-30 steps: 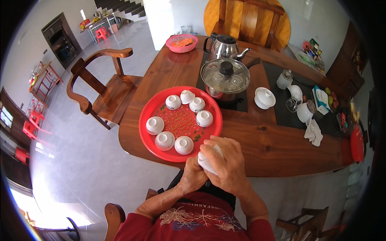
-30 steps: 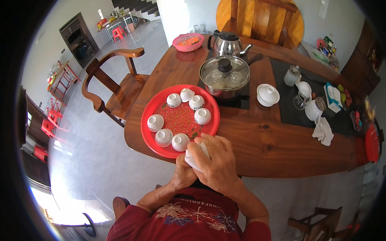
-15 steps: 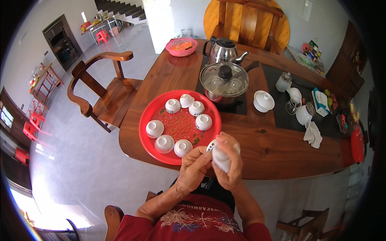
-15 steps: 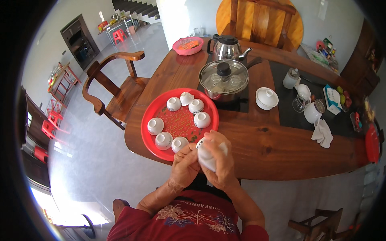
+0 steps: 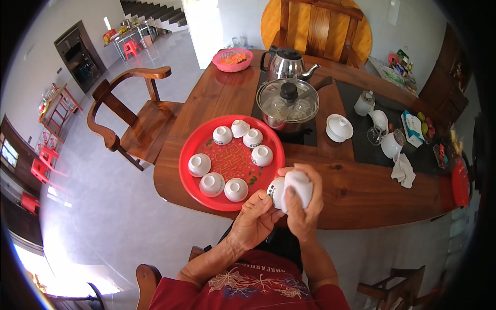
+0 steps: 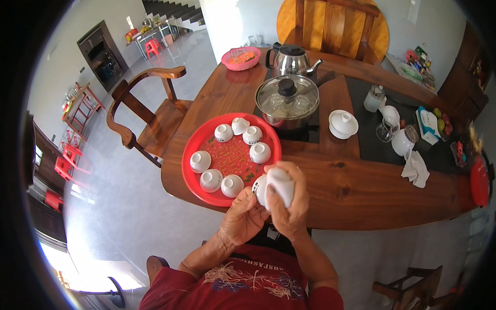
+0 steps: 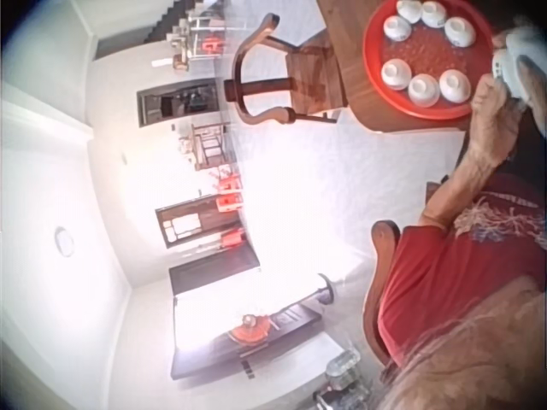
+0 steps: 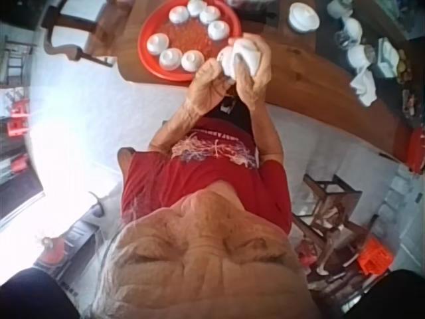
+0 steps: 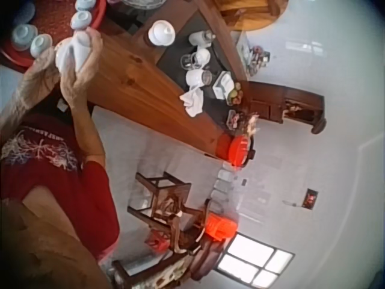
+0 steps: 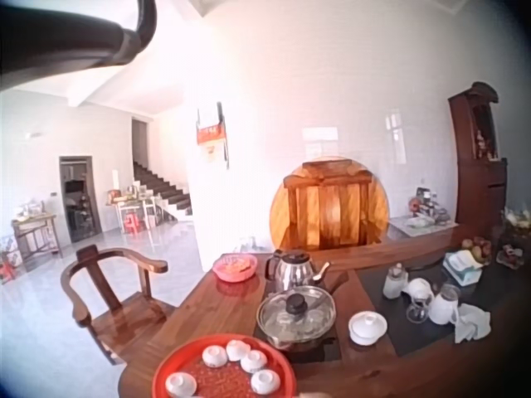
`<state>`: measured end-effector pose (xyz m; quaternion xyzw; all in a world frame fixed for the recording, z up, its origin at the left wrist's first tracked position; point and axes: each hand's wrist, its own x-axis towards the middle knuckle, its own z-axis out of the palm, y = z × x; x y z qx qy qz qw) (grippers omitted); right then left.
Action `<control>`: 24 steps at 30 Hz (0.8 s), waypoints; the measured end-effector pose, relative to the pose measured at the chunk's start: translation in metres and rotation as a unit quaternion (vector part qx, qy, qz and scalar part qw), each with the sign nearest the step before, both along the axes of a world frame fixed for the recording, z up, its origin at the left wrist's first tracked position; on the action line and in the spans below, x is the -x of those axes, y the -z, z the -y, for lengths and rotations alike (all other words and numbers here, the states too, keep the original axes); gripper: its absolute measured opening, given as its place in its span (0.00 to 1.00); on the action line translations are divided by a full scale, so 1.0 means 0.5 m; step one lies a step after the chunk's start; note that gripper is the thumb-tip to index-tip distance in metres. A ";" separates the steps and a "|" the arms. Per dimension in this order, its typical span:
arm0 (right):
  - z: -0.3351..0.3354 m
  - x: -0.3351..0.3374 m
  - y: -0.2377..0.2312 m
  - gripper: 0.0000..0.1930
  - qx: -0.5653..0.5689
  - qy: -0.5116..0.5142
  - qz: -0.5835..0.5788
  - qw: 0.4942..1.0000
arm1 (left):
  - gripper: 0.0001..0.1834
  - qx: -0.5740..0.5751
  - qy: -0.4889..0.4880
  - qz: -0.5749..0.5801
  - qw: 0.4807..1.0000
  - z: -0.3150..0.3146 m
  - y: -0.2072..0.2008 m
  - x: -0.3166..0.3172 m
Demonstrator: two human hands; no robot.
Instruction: The person wipes a pair of chopsticks with a white cloth and places them on the table. Then, the person systematically wipes several small white ceramic cups on a red tray using the cloth, handling them one by one and placing them back on the tray.
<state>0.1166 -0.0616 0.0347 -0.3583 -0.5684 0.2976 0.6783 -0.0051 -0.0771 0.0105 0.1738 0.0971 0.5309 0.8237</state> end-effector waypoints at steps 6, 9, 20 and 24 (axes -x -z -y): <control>-0.004 -0.006 0.012 0.22 -0.086 0.071 0.135 0.985 | 0.05 -0.023 0.009 -0.012 1.000 -0.009 0.020 0.006; 0.019 0.006 0.014 0.23 -0.196 0.116 0.372 0.900 | 0.05 0.015 -0.005 -0.038 0.999 -0.010 0.006 0.008; 0.016 -0.034 -0.007 0.17 0.153 -0.053 -0.084 0.983 | 0.09 -0.051 0.004 -0.057 0.997 -0.018 0.006 0.018; 0.026 -0.007 0.003 0.20 -0.014 0.080 0.095 0.992 | 0.15 -0.080 -0.062 -0.076 0.992 -0.008 -0.005 -0.001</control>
